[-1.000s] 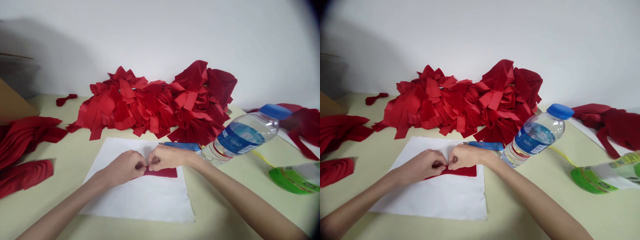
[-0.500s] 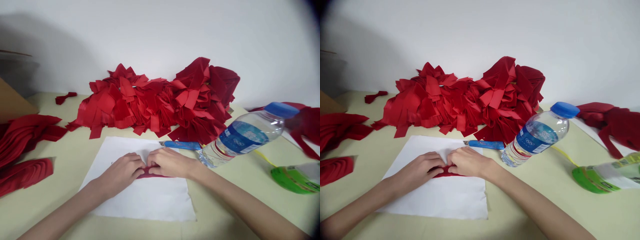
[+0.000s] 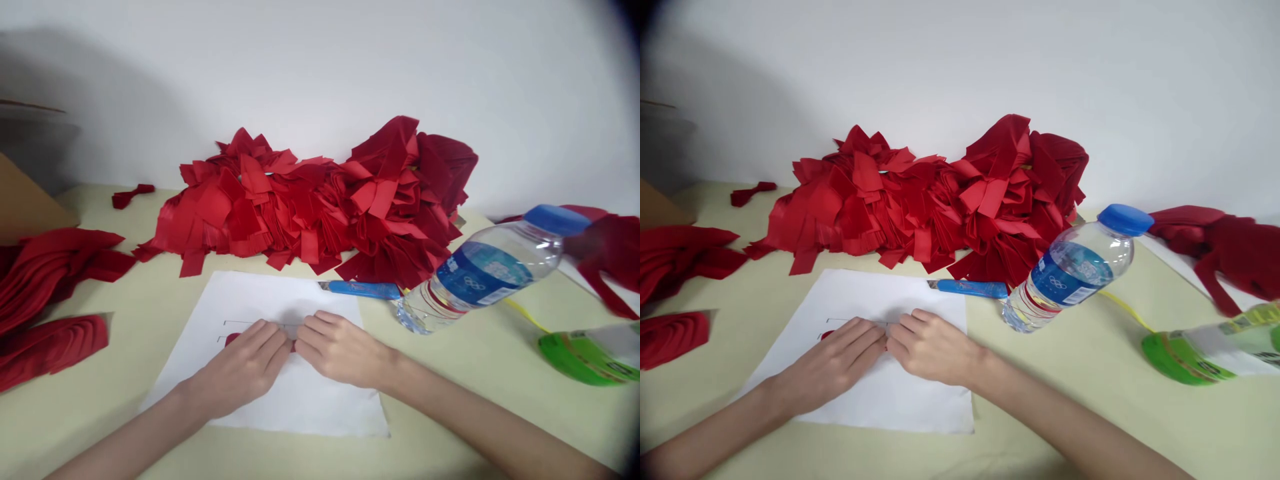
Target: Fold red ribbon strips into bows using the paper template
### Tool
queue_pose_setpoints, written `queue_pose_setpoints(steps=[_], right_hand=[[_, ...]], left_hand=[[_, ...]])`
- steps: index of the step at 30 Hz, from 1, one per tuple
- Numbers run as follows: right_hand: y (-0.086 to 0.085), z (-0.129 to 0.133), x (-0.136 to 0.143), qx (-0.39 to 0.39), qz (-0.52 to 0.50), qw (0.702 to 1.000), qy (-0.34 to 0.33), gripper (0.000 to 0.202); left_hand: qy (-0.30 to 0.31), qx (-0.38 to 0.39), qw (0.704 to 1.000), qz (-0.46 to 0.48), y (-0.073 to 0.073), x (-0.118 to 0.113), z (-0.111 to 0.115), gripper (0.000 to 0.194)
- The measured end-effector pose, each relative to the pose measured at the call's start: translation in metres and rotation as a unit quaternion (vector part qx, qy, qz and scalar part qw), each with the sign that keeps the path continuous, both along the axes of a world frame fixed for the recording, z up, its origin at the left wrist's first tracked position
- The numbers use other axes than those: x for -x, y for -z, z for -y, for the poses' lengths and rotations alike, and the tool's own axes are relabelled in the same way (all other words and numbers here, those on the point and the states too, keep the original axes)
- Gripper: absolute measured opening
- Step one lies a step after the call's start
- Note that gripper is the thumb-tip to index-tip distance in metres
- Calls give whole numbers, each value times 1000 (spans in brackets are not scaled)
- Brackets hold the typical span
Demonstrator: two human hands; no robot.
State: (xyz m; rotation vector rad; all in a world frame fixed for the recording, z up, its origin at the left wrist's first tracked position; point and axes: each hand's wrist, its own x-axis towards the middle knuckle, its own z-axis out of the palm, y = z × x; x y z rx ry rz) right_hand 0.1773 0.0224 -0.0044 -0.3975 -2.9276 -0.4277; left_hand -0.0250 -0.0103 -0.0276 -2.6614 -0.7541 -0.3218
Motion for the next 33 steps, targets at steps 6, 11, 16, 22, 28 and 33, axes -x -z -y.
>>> queue_pose_setpoints(steps=[6,11,16,22,28,33], right_hand=[[-1,2,-7,-27,2,998,-49,20],[2,5,-11,28,4,1000,0,16],[0,5,-9,65,-9,998,16,19],[3,1,-5,83,-55,994,48,23],[1,-6,0,111,-56,989,75,27],[-1,-11,5,124,-26,988,92,20]], left_hand=[[28,52,995,75,0,3,7,24],[-7,139,987,81,-2,1,6,22],[-20,182,981,67,-7,-2,-1,26],[-19,111,993,24,-1,-6,0,22],[-37,132,990,23,-1,-9,-4,24],[-101,238,959,114,-6,-10,-10,21]])
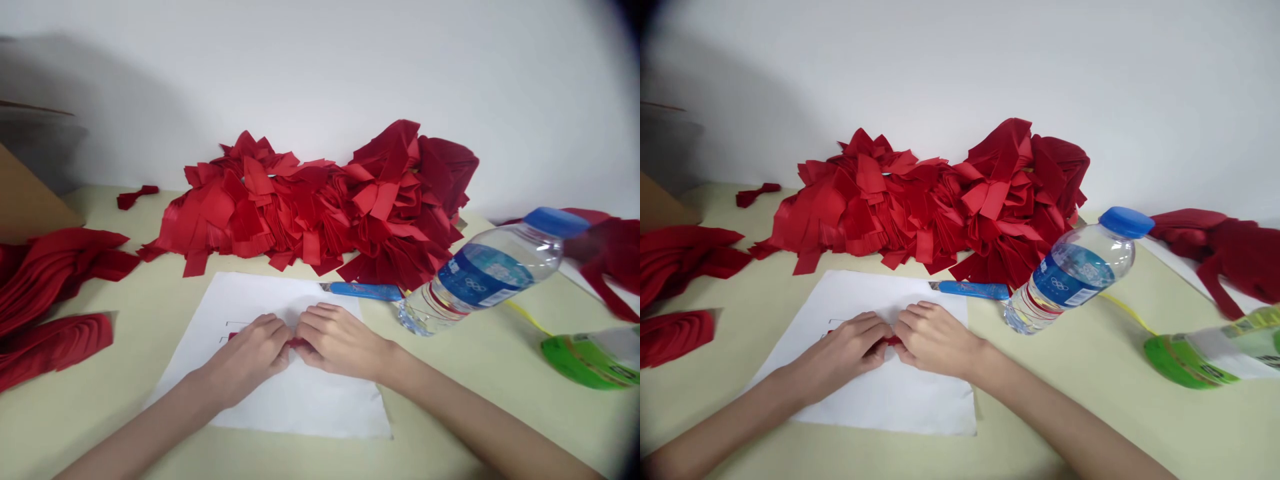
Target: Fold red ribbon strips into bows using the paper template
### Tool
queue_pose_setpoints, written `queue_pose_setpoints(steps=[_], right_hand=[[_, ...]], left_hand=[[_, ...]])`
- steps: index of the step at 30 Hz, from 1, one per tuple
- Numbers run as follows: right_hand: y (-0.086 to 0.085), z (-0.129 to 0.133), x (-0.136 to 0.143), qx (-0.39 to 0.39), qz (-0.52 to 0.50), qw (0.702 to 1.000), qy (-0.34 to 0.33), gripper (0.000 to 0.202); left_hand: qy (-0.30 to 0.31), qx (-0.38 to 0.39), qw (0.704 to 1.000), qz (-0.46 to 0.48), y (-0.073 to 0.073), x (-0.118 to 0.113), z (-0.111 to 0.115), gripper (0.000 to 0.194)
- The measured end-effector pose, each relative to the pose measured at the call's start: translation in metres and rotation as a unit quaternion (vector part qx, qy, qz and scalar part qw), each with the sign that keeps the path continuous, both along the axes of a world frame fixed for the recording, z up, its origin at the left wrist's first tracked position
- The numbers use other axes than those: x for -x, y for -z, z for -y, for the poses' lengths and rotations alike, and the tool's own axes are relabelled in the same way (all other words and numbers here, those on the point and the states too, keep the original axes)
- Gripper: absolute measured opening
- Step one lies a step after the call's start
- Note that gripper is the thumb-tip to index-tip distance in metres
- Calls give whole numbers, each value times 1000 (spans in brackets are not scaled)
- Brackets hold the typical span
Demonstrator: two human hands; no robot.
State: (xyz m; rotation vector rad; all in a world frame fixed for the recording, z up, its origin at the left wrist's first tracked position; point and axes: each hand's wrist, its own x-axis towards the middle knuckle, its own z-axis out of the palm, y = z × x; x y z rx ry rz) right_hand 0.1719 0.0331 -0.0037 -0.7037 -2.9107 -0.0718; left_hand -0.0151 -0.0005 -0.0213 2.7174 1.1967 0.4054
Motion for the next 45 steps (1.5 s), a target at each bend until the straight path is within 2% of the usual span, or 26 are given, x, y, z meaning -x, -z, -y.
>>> queue_pose_setpoints(steps=[4,9,13,15,17,18,19,20,22,23,25,26,28,30,31,32,35,41,43,45], right_hand=[[-3,-2,5,5,13,1000,-7,16],[-10,-2,8,-5,33,999,-28,15],[-20,-4,5,-37,56,997,-39,14],[-30,-4,2,-72,47,995,-43,15],[-40,-2,-3,-120,-16,992,-37,15],[-45,0,-5,-139,-74,987,-27,15],[-48,3,-7,-149,-148,978,-11,15],[-50,7,-8,-146,-225,963,12,14],[-50,13,-10,-78,-336,936,70,7],[-48,15,-10,-12,-362,926,104,4],[-43,17,-9,178,-370,898,156,4],[-40,16,-8,291,-362,871,157,8],[-33,13,-5,497,-366,778,115,15],[-27,9,-2,628,-386,673,58,19],[-25,7,-1,662,-400,633,42,20],[-22,6,0,680,-414,605,36,21],[-16,4,3,703,-425,569,37,18],[-12,5,3,733,-415,537,37,19],[-11,5,3,730,-422,536,44,20],[-11,7,2,718,-425,548,56,20]], left_hand=[[-32,32,999,4,-13,0,-1,19],[-34,60,998,11,-26,-3,-3,17],[-83,147,979,115,-26,-9,-6,20],[-123,196,957,176,-27,-8,-9,17],[-147,262,926,230,-29,-4,-13,16],[-149,320,896,270,-31,-1,-15,18],[-150,393,846,328,-33,2,-16,20],[-147,466,780,391,-35,4,-17,22],[-131,566,650,490,-38,7,-17,22],[-119,586,615,515,-37,6,-16,22],[-98,600,584,537,-34,3,-13,21],[-89,608,576,539,-32,1,-12,21],[-76,622,557,545,-26,-3,-8,21],[-65,639,529,554,-20,-5,-5,18],[-56,647,516,559,-17,-6,-4,17],[-48,653,503,564,-16,-6,-3,15],[-31,659,489,570,-14,-6,-2,10],[-19,675,491,550,-13,-9,1,12],[-21,675,497,545,-11,-8,2,14],[-32,671,505,541,-11,-7,2,14]])
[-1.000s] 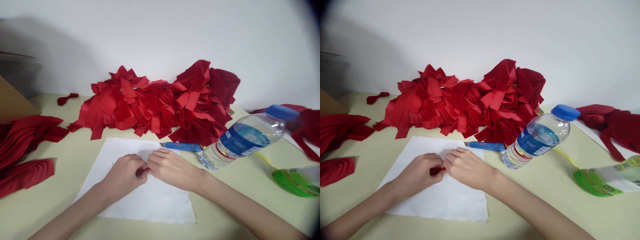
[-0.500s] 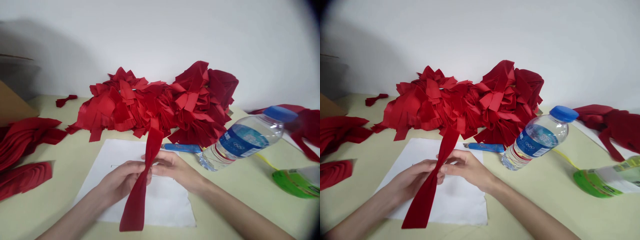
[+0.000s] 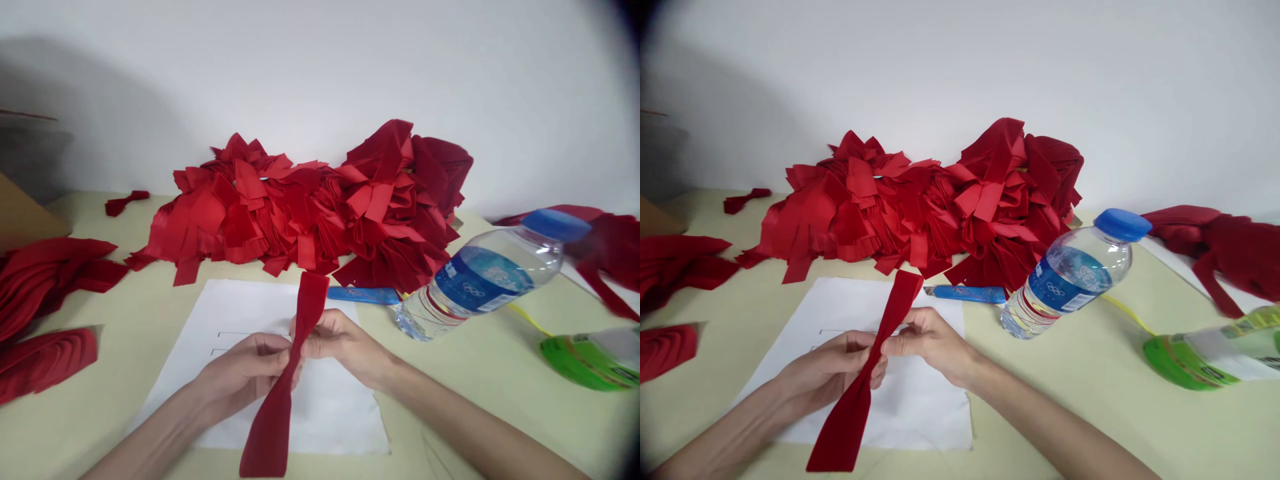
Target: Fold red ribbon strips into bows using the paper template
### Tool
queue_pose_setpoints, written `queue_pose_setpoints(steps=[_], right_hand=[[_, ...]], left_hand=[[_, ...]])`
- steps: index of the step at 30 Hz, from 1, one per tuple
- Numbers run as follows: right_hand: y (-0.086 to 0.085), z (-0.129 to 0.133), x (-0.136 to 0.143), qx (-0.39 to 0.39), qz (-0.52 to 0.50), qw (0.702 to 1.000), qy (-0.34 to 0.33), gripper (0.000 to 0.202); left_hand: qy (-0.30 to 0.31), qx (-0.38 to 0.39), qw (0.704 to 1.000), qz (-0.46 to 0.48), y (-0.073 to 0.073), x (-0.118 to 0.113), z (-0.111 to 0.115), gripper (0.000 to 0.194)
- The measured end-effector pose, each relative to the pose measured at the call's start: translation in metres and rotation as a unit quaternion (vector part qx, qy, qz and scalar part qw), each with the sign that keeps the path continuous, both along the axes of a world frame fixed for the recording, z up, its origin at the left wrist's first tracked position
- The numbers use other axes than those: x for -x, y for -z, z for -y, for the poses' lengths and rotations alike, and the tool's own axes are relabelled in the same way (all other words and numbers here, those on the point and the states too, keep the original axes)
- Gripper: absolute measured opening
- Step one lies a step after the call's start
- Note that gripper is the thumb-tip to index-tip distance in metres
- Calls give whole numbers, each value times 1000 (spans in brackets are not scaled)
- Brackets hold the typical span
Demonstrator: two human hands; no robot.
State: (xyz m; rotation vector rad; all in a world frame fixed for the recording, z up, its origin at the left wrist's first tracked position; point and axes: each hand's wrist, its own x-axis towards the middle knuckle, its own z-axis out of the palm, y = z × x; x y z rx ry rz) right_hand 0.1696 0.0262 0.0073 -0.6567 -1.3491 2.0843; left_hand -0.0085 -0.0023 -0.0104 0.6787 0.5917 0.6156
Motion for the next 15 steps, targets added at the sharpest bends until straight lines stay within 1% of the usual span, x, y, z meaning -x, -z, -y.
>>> queue_pose_setpoints(steps=[3,5,7,8,9,10,11,12,13,14,15], right_hand=[[-2,4,0,-35,42,998,26,24],[-7,6,-1,-88,82,992,31,28],[-15,6,-5,-183,134,974,17,28],[-19,4,-8,-249,168,954,12,26],[-23,1,-13,-324,209,923,18,22],[-26,-3,-19,-402,258,878,31,19],[-28,-9,-26,-477,321,816,65,18],[-29,-16,-34,-531,394,742,111,20],[-29,-22,-43,-551,473,672,143,22],[-27,-29,-51,-545,545,617,159,24],[-25,-35,-58,-523,596,586,164,19]], left_hand=[[14,-18,999,-28,-1,2,0,19],[23,-28,998,-52,-2,3,0,21],[17,-38,997,-72,-3,3,1,20],[12,-46,996,-74,-3,3,1,18],[10,-55,996,-71,-2,2,2,17],[6,-60,996,-65,-2,1,2,17],[-2,-61,997,-56,-1,1,2,17],[-13,-57,997,-51,0,0,2,17],[-27,-49,997,-49,2,0,2,18],[-42,-41,997,-51,3,0,2,18],[-55,-32,997,-54,4,0,1,18]])
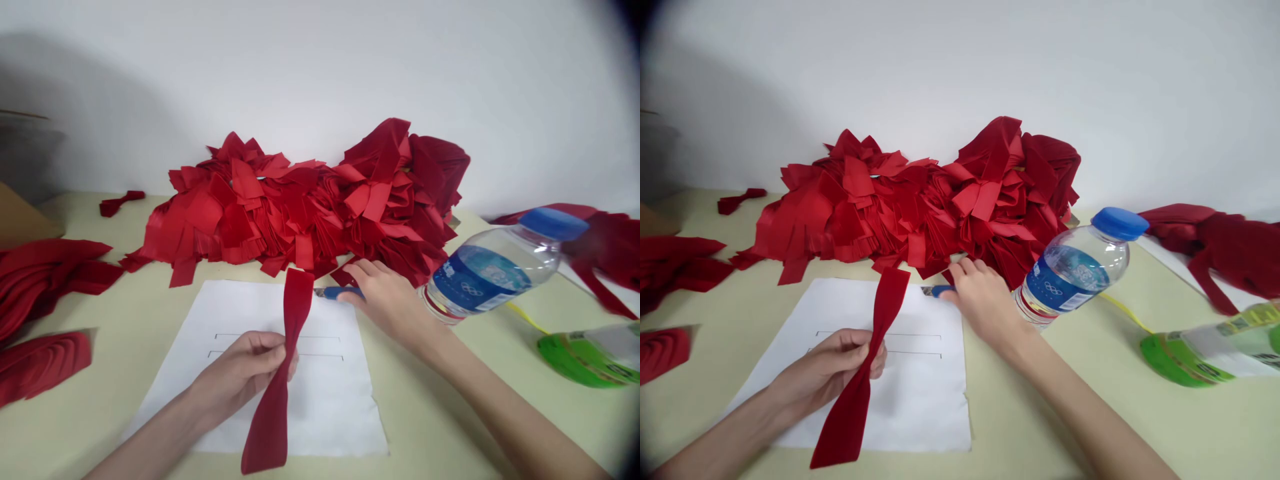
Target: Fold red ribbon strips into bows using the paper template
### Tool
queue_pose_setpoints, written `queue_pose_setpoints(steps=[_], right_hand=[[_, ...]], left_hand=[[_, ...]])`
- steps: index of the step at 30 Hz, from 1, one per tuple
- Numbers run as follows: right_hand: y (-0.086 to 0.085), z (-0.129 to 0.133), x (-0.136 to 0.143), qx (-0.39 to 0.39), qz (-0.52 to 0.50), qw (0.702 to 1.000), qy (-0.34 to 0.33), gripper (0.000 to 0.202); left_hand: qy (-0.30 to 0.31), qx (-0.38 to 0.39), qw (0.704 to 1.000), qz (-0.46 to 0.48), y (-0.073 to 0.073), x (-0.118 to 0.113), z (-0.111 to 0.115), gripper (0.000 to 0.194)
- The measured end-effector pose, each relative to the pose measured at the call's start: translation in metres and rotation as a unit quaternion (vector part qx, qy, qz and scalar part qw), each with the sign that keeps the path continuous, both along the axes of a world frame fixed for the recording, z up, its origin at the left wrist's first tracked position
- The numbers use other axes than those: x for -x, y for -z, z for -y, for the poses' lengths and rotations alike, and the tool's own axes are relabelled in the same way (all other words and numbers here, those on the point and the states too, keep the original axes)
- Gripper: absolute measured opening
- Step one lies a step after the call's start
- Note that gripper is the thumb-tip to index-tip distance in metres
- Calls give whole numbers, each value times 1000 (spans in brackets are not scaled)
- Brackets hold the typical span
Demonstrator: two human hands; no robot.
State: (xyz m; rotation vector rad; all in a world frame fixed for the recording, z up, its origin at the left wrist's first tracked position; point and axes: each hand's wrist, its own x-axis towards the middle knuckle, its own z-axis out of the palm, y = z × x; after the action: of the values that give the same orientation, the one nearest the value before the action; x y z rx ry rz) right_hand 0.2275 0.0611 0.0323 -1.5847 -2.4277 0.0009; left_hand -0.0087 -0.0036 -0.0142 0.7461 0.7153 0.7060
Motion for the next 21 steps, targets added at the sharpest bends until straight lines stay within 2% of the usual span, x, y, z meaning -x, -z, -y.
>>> queue_pose_setpoints(steps=[2,5,8,10,12,15,18,21], right_hand=[[3,-9,-10,26,25,998,42,4],[0,-13,-14,45,-7,998,45,19],[-13,-9,-9,65,-170,983,22,20],[-21,-4,-5,110,-306,945,-12,23],[-24,2,0,162,-362,917,-50,21],[-23,14,10,207,-316,920,-103,14],[-20,25,21,212,-262,931,-139,13],[-19,34,30,211,-265,928,-156,13]], left_hand=[[-15,15,1000,1,2,1,-1,19],[-22,17,999,20,2,2,-3,18],[-17,5,999,39,1,1,-3,15],[-14,2,998,53,1,-1,-2,14],[-11,-2,998,62,1,-2,-2,15],[-8,-6,999,50,0,-3,-1,17],[-20,4,999,26,-2,-4,0,19],[-40,22,999,15,-3,-4,0,18]])
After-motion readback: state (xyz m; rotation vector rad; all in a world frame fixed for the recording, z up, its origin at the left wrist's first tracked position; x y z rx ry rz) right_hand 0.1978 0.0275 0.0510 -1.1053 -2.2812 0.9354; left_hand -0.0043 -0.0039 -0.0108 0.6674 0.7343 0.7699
